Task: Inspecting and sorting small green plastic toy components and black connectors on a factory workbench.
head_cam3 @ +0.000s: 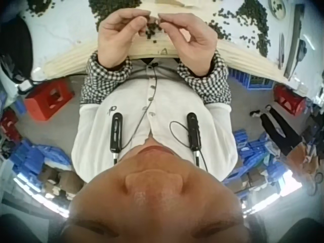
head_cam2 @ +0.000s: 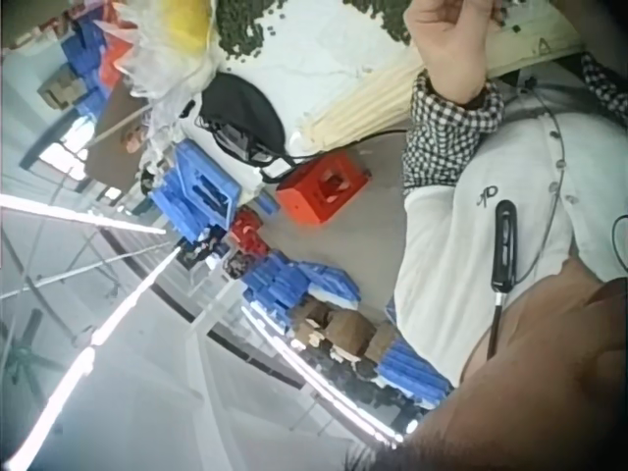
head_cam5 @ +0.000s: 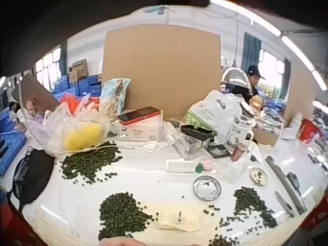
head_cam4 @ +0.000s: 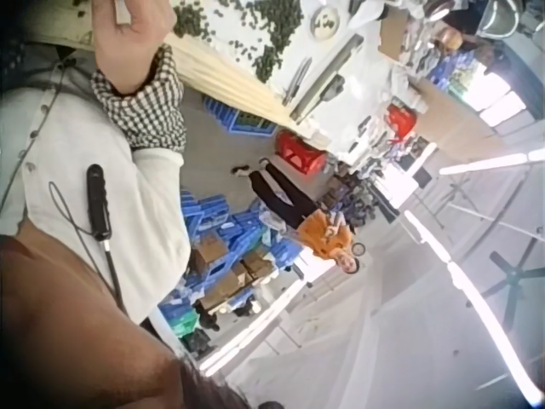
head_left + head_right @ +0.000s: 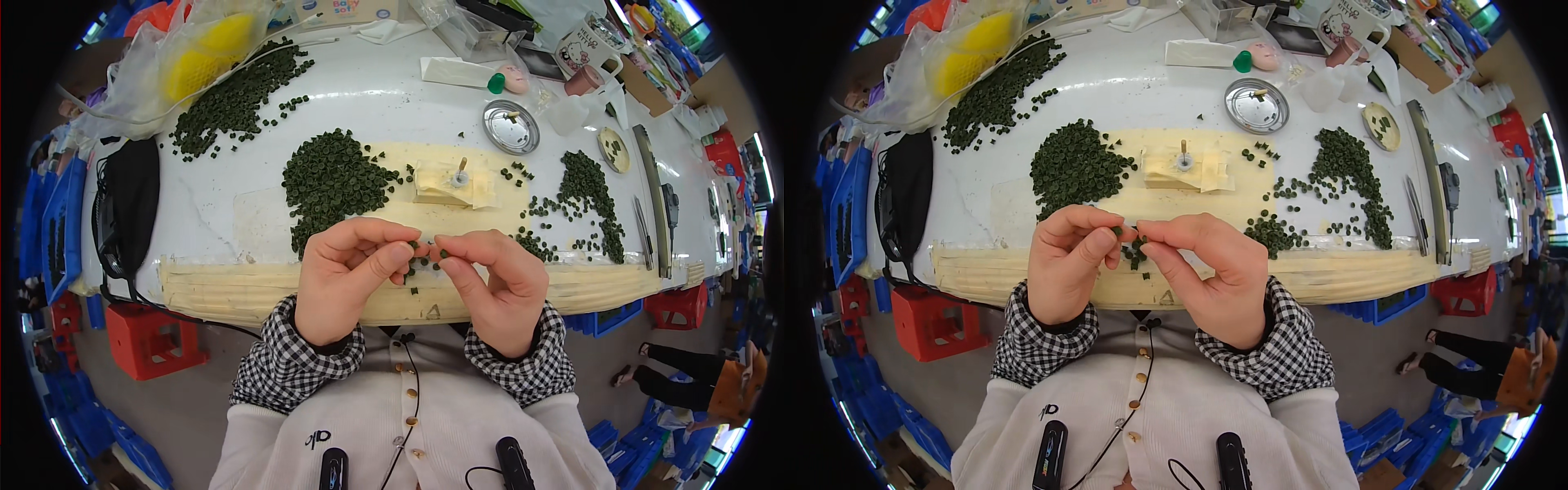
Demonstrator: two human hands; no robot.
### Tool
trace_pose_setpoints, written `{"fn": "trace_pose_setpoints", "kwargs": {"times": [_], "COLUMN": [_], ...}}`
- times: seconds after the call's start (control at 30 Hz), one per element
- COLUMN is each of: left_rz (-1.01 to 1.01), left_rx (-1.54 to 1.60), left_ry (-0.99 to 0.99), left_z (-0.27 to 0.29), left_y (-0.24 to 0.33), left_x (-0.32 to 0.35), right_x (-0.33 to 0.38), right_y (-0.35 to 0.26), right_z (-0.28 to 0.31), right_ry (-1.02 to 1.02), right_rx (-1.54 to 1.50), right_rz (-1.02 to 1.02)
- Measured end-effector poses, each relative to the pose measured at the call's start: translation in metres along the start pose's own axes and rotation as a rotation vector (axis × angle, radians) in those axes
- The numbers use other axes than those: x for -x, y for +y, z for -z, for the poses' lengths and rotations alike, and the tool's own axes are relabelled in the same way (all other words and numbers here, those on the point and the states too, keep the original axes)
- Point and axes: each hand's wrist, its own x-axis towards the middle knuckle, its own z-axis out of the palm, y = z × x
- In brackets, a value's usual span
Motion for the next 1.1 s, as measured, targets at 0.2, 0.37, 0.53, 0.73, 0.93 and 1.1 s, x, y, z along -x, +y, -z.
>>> {"fn": "trace_pose_setpoints", "kwargs": {"times": [0.2, 0.37, 0.53, 0.73, 0.93, 1.1], "left_rz": [-0.022, -0.087, -0.085, -0.174, -0.174, -0.119], "left_rx": [0.036, -0.009, -0.022, -0.108, -0.099, -0.036], "left_ry": [0.016, -0.004, 0.003, -0.031, 0.004, 0.025], "left_z": [-0.002, 0.001, -0.004, 0.001, 0.002, 0.003], "left_y": [-0.007, -0.011, -0.006, -0.012, -0.011, -0.008], "left_x": [-0.003, -0.003, -0.002, -0.002, -0.003, -0.004], "right_x": [-0.006, -0.007, -0.007, -0.007, -0.004, -0.004], "right_y": [0.001, 0.004, 0.004, 0.006, 0.004, 0.008], "right_z": [-0.004, -0.006, -0.007, -0.008, -0.012, -0.015], "right_ry": [0.041, 0.053, 0.045, 0.038, 0.010, -0.011], "right_rx": [0.120, 0.131, 0.144, 0.160, 0.236, 0.376], "right_rz": [0.073, 0.083, 0.085, 0.113, 0.195, 0.324]}}
